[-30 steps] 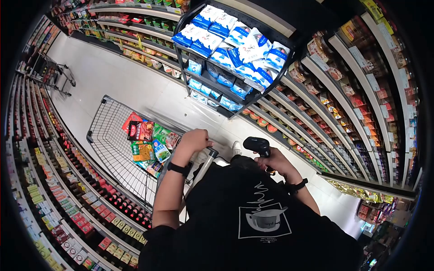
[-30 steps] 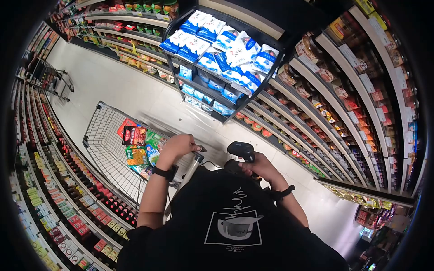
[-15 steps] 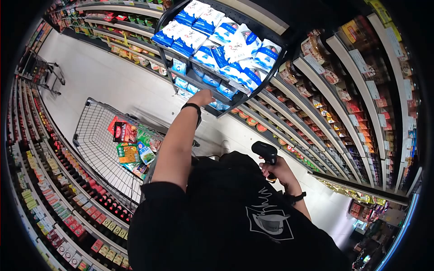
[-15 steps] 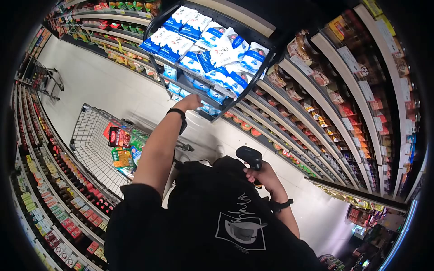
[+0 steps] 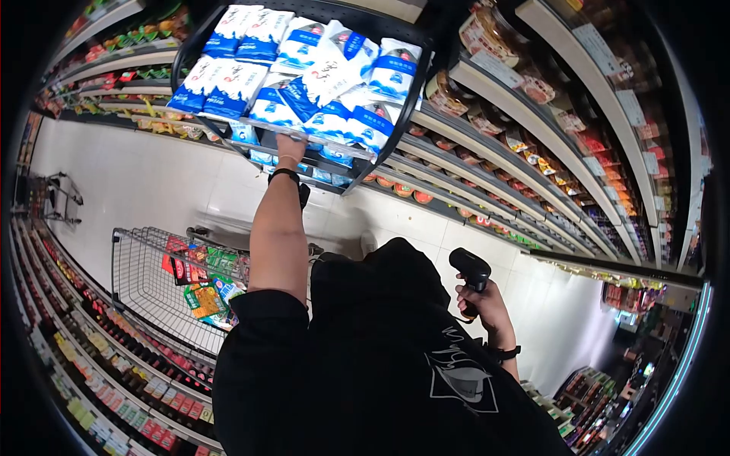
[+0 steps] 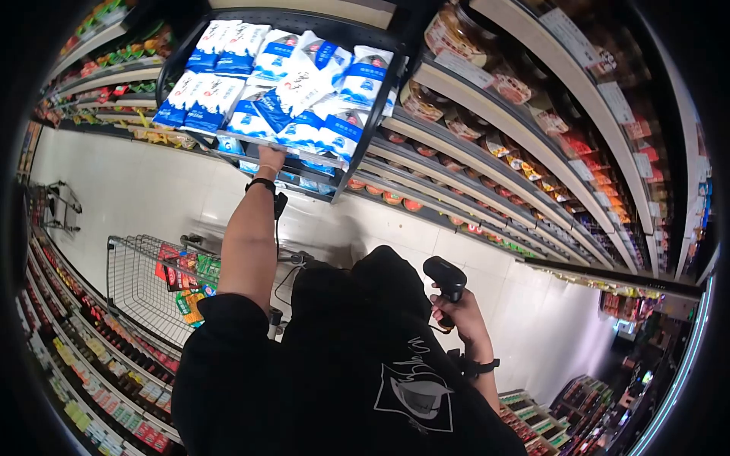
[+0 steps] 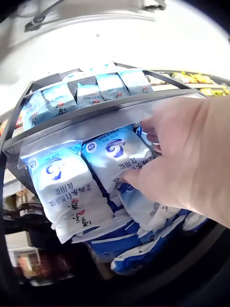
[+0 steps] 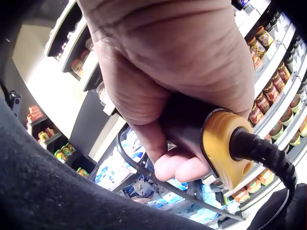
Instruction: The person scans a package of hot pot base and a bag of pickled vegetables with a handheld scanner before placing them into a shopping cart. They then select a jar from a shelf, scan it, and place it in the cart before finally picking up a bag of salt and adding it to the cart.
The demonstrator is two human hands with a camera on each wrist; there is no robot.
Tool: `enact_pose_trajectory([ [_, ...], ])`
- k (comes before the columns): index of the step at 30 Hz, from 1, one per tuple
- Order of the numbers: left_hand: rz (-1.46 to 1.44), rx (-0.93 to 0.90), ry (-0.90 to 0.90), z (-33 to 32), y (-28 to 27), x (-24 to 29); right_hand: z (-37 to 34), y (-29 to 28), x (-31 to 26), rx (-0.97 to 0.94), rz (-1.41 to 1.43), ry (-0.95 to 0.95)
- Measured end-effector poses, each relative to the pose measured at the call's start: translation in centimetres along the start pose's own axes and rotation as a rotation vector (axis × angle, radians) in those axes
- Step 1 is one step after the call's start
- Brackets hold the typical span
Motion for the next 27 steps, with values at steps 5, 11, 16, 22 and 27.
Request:
enact_pose_trajectory([
  [5,0.003,-0.155,0.029,-1.8,-1.1,3.4,0.5,0.2,1.1,0.024,0.035,0.049],
  [11,-0.171,-0.241,-0.036,-1.9,-0.5,1.8,1.1,1.0,1.0,-0.025,0.047,0.029],
  [16,-0.257,-0.192,-0.034,-2.1,0.5,0.4,1.3,1.9,-0.2,-0.040,0.013,0.019],
  [22,-0.234,-0.138,0.005,-0.9,2.0,-2.4,0.7,2.0,-0.2,-0.046,0.011,0.039],
  [27,-0.432,-0.064,-0.083,-3.1,-0.6,1.1,-0.1,1.7,-0.4,-0.036,0.008,0.025],
])
Point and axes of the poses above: each hand's wrist, its own z-axis towards the middle knuckle, its own y-axis out of the palm, x = y × z, the point moved 10 cm from there along z, towards the middle knuckle, and after that the axes turned 9 degrees about x, right-handed, at the moved point
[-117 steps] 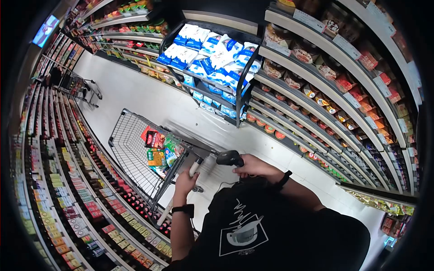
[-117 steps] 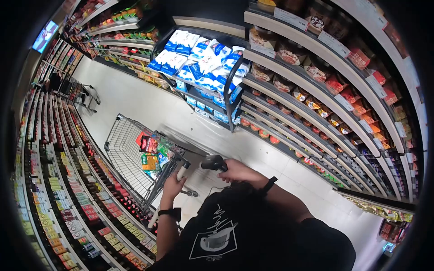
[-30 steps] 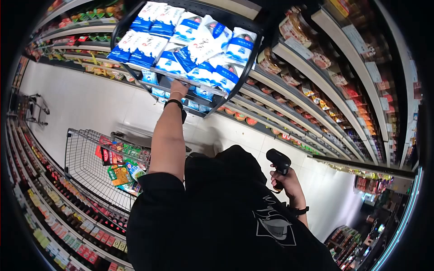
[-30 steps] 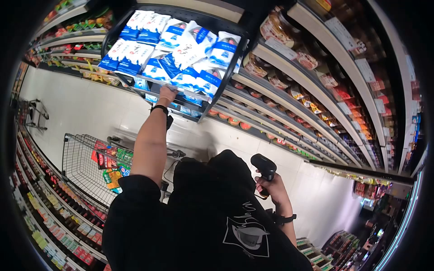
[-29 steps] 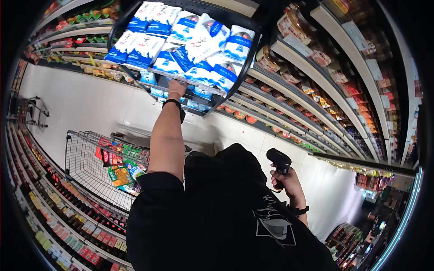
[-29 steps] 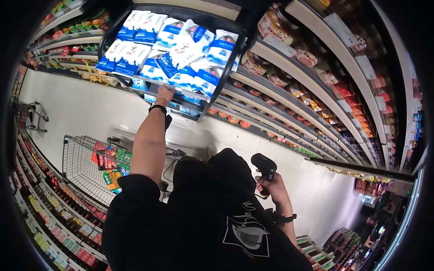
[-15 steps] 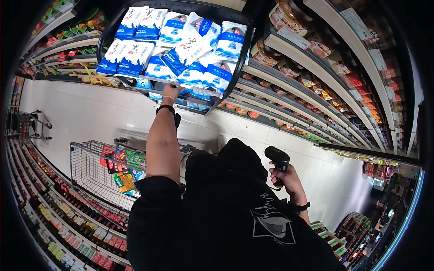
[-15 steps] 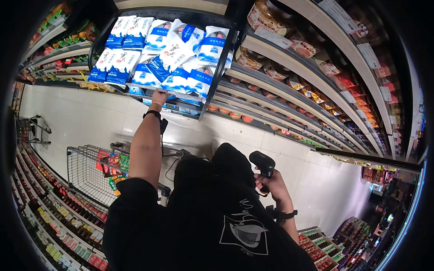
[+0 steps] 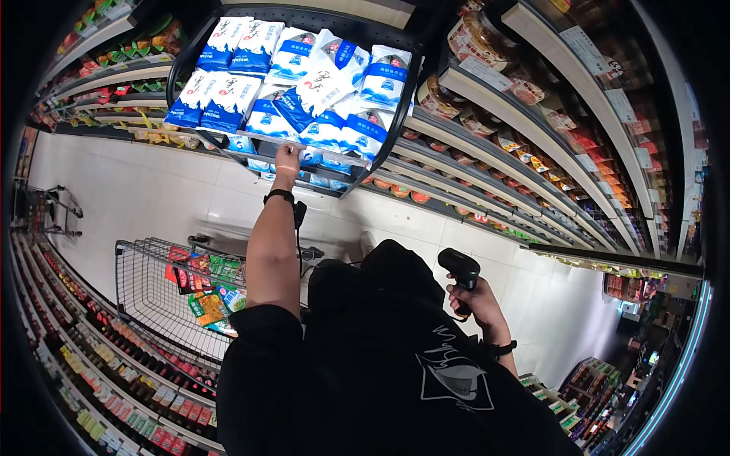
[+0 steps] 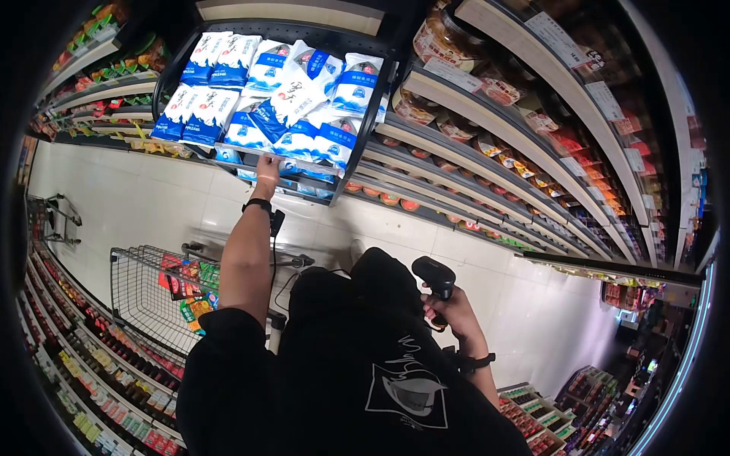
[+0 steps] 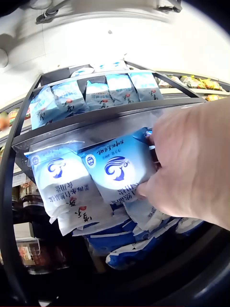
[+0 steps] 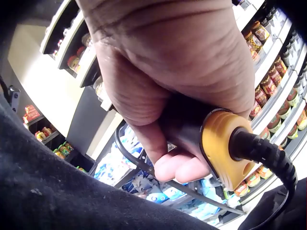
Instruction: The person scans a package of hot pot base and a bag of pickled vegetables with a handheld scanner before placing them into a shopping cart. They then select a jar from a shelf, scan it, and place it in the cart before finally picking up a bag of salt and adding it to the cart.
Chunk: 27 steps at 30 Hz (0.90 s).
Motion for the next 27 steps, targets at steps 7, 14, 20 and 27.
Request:
enact_pose_trajectory([
  [7,-0.133,0.109,-0.248,-3.1,-2.2,0.7,-0.9,0.1,-0.7,-0.001,0.001,-0.009],
  [14,-0.381,-0.137,-0.786,-12.0,-0.3,0.9,-2.1,0.5,-2.2,-0.013,-0.004,-0.022],
  [20,-0.276,-0.017,-0.716,-15.3,-1.6,4.3,-2.0,0.7,-3.0,-0.051,-0.042,-0.060],
  [27,-0.214,0.094,-0.301,-18.1,-6.9,9.8,-1.7,3.7,-4.6,-0.162,-0.103,-0.088],
])
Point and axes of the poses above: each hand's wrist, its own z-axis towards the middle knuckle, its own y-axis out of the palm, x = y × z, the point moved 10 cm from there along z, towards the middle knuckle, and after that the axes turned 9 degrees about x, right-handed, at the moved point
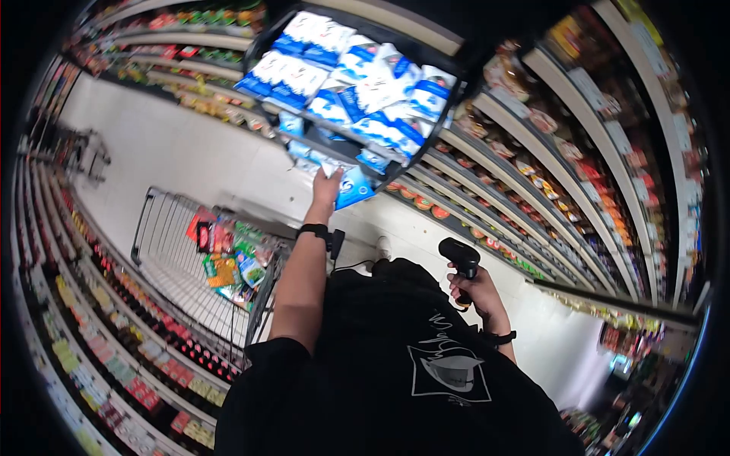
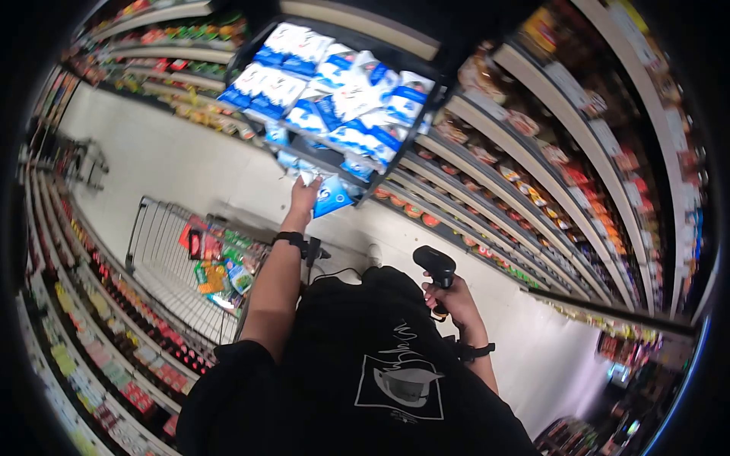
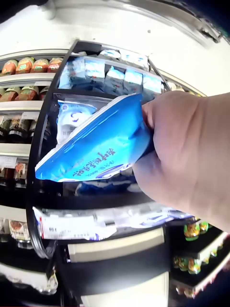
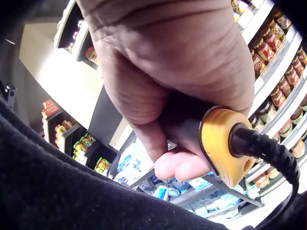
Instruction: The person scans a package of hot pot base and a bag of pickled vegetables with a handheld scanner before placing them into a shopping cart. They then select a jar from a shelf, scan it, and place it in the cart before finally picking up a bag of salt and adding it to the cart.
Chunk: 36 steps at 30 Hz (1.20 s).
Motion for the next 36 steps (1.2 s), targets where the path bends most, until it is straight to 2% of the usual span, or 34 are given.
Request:
enact_pose_trajectory([
  [2,0.234,0.151,0.113,-1.2,-4.1,1.5,0.9,1.3,-0.3,-0.042,-0.051,0.002],
  [3,0.204,0.174,0.119,-3.6,-5.8,4.0,1.2,2.3,-0.6,-0.077,-0.077,0.007],
  [4,0.159,0.187,0.039,-5.3,-7.7,5.3,1.5,3.2,-1.0,-0.107,-0.103,0.011],
  [7,0.133,0.342,0.220,-10.2,-15.8,10.6,1.7,6.1,-2.8,-0.171,-0.217,-0.012],
  [10,0.081,0.576,0.229,-13.9,-27.1,11.5,1.9,8.7,-3.7,-0.237,-0.273,0.014],
  [12,-0.126,0.661,0.297,-16.5,-33.8,12.8,1.8,10.8,-4.8,-0.285,-0.315,0.002],
  [15,-0.270,0.740,0.129,-18.0,-44.0,9.3,2.6,12.8,-4.6,-0.276,-0.488,-0.005],
  [17,-0.380,0.717,0.017,-16.4,-51.1,3.0,2.0,14.5,-4.9,-0.297,-0.526,-0.034],
  [18,-0.402,0.693,-0.128,-16.1,-53.2,0.1,1.8,15.2,-4.9,-0.301,-0.533,-0.033],
  [20,-0.600,0.536,-0.365,-15.0,-55.0,-6.0,1.5,16.4,-4.8,-0.315,-0.542,-0.055],
  [22,-0.530,0.619,-0.418,-15.2,-57.1,-9.4,1.3,17.8,-4.5,-0.337,-0.541,-0.102],
  [24,-0.435,0.583,-0.507,-11.9,-60.9,-17.6,-0.4,19.3,-5.1,-0.316,-0.525,-0.061],
  [26,-0.220,0.629,-0.498,-13.8,-58.6,-13.8,-1.3,20.1,-4.8,-0.322,-0.480,-0.053],
  [27,-0.261,0.632,-0.469,-11.7,-59.7,-17.4,-1.8,20.5,-4.7,-0.302,-0.491,-0.058],
  [30,-0.065,0.587,-0.322,-8.8,-60.1,-17.2,-3.0,21.2,-4.2,-0.269,-0.527,-0.059],
  [31,-0.034,0.635,-0.272,-7.7,-61.0,-17.3,-3.3,21.2,-3.8,-0.259,-0.520,-0.048],
  [32,-0.013,0.699,-0.264,-9.3,-59.5,-13.1,-3.6,21.5,-3.5,-0.259,-0.508,-0.036],
  [36,0.153,0.752,-0.438,-8.5,-61.2,-12.2,-4.8,21.7,-2.5,-0.251,-0.506,-0.009],
])
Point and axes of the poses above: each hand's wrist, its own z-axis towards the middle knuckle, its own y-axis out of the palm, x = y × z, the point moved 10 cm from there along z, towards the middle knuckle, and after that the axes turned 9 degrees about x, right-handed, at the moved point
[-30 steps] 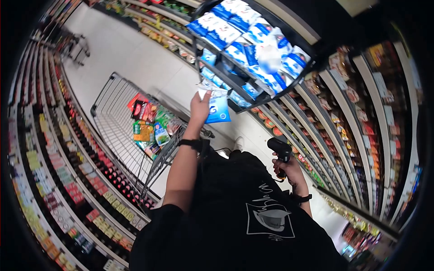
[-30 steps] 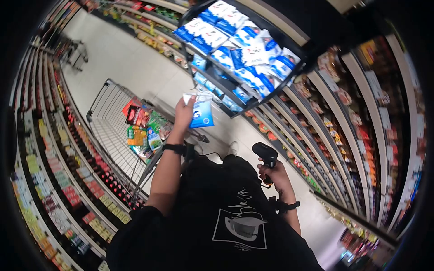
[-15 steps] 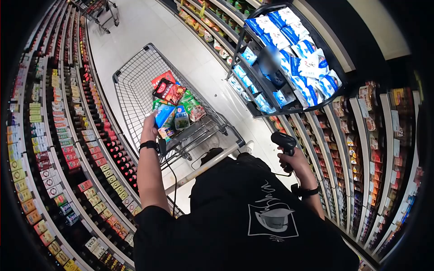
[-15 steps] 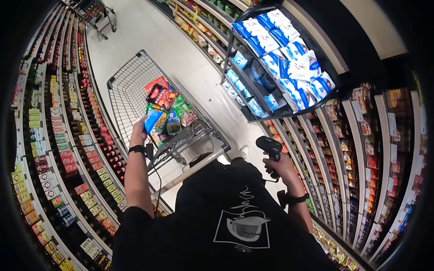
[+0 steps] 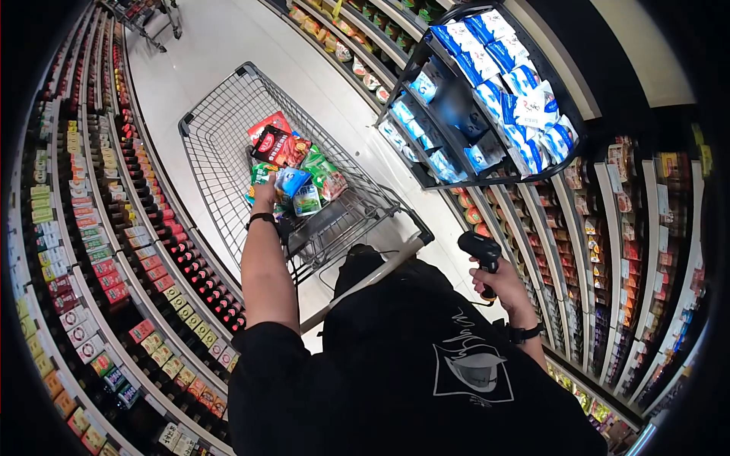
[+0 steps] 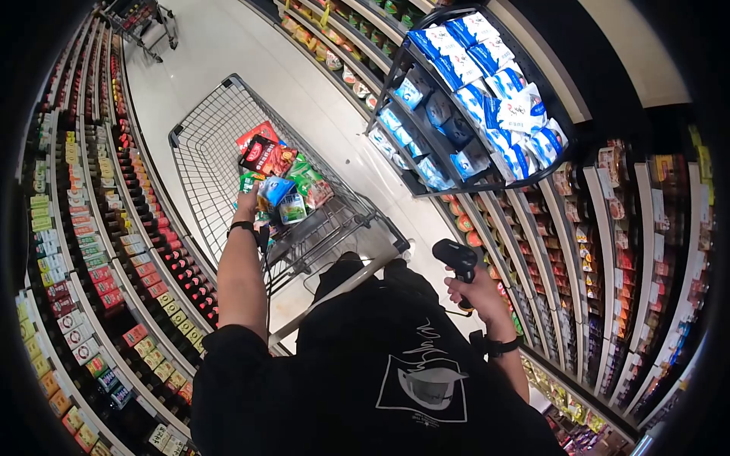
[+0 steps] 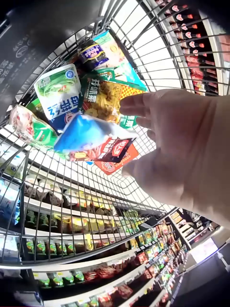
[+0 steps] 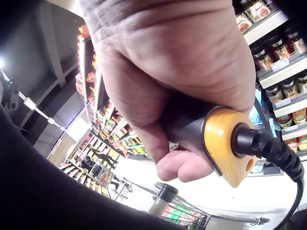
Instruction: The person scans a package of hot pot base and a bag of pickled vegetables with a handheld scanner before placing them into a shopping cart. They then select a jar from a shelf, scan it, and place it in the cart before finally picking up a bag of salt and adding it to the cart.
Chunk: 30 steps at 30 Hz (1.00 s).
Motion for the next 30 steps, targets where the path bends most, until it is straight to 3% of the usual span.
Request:
enact_pose_trajectory([
  [6,-0.053,-0.284,0.127,-2.2,0.7,2.7,-0.2,0.8,1.2,-0.009,0.035,0.017],
  [9,-0.074,-0.383,0.188,-7.4,-1.0,4.3,-0.3,0.9,1.7,-0.012,-0.011,-0.013],
  [14,-0.039,-0.390,0.350,-20.3,-4.7,6.6,-1.2,0.7,1.3,-0.067,0.010,0.010],
  [16,-0.042,-0.508,0.382,-25.8,-4.1,6.0,-1.2,0.1,1.7,-0.078,0.023,-0.001],
  [21,0.267,-0.655,0.616,-39.8,-2.6,5.4,0.2,-1.0,3.8,-0.090,0.079,-0.093],
  [22,0.467,-0.626,0.818,-41.6,-2.3,5.5,0.7,-0.9,4.4,-0.092,0.104,-0.126],
  [24,0.670,-0.676,0.930,-44.8,-1.9,4.4,0.4,-1.4,5.5,-0.086,0.112,-0.124],
  [27,0.861,-0.817,0.724,-45.4,-0.3,-1.1,-0.1,-1.3,8.1,-0.118,0.189,-0.127],
  [28,0.714,-0.768,0.782,-44.6,0.2,-2.5,-0.1,-1.3,9.0,-0.131,0.217,-0.128],
  [30,0.817,-0.561,0.849,-43.5,1.5,-2.2,-0.8,-1.3,9.9,-0.143,0.266,-0.132],
])
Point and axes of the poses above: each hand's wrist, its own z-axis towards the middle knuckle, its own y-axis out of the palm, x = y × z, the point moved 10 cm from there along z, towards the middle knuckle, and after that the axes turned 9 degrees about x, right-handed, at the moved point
